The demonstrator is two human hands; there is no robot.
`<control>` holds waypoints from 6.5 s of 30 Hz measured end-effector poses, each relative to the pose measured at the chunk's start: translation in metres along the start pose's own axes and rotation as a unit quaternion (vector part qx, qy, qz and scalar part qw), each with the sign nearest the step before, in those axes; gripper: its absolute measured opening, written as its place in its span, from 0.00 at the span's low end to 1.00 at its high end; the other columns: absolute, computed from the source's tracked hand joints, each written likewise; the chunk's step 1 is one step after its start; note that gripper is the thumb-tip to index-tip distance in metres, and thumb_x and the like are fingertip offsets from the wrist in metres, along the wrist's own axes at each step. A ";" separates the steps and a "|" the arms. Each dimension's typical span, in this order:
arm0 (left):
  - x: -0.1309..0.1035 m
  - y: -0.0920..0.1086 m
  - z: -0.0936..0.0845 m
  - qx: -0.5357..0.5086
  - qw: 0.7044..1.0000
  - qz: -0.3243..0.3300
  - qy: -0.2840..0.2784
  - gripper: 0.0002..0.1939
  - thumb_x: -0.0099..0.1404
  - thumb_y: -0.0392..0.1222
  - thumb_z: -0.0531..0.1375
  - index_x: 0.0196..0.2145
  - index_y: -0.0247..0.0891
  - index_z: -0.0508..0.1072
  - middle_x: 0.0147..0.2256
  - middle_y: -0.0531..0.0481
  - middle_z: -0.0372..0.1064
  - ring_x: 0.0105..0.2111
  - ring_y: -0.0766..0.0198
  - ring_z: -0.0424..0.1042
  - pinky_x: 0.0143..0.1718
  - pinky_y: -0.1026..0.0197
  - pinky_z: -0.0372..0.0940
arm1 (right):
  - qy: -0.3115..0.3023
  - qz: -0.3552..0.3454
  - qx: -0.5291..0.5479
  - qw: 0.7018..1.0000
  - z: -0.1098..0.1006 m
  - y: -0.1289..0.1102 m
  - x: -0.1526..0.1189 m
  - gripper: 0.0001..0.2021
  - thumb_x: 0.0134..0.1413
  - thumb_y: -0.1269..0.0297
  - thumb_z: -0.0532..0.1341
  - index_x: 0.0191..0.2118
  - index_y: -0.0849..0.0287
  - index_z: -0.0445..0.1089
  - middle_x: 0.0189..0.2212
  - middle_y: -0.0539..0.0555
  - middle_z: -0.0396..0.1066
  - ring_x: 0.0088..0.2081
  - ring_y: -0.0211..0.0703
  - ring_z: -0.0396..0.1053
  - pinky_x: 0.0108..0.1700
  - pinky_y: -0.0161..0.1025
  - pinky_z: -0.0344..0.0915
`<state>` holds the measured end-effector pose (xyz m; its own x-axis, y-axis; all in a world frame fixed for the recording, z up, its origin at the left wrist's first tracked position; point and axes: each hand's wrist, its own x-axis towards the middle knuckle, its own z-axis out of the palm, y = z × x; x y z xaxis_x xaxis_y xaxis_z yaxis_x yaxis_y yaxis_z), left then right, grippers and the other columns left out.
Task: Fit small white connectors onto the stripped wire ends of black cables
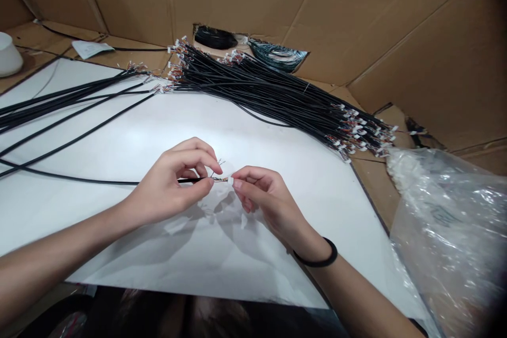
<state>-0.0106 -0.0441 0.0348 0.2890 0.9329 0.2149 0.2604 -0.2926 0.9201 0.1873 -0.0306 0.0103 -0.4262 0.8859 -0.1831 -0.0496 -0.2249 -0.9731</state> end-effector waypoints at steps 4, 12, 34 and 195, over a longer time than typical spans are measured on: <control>-0.001 0.000 0.001 -0.024 1.000 -0.008 -0.002 0.11 0.57 0.26 0.57 0.37 0.35 0.72 0.40 0.49 0.63 0.28 0.73 0.68 0.29 0.68 0.67 | 0.006 0.006 -0.008 1.000 0.000 0.001 0.001 0.09 0.50 0.59 0.67 0.31 0.62 0.74 0.17 0.45 0.63 0.18 0.30 0.57 0.19 0.29 0.54; -0.002 0.001 0.001 -0.070 0.995 -0.066 -0.016 0.11 0.58 0.30 0.58 0.39 0.37 0.65 0.23 0.57 0.62 0.22 0.71 0.63 0.22 0.68 0.60 | 0.009 0.017 -0.003 1.000 0.000 0.001 0.001 0.09 0.50 0.60 0.67 0.31 0.61 0.74 0.18 0.46 0.63 0.17 0.29 0.57 0.19 0.29 0.53; -0.005 -0.002 0.006 -0.041 0.998 -0.019 -0.039 0.16 0.55 0.26 0.59 0.40 0.39 0.65 0.38 0.52 0.61 0.24 0.75 0.64 0.25 0.69 0.66 | -0.006 0.009 0.022 1.000 -0.001 0.001 0.001 0.09 0.52 0.60 0.66 0.30 0.60 0.73 0.18 0.45 0.63 0.18 0.29 0.57 0.19 0.29 0.54; -0.008 -0.020 0.011 0.204 0.952 0.221 0.052 0.02 0.63 0.32 0.61 0.35 0.36 0.73 0.34 0.49 0.66 0.25 0.73 0.65 0.25 0.68 0.62 | 0.035 -0.032 -0.032 0.998 0.012 -0.003 -0.007 0.06 0.52 0.65 0.64 0.27 0.61 0.71 0.17 0.44 0.61 0.17 0.29 0.54 0.18 0.30 0.51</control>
<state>-0.0075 -0.0483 0.0114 0.3670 0.7086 0.6026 0.4758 -0.6997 0.5330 0.1797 -0.0406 0.0159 -0.3599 0.9243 -0.1267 -0.0155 -0.1417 -0.9898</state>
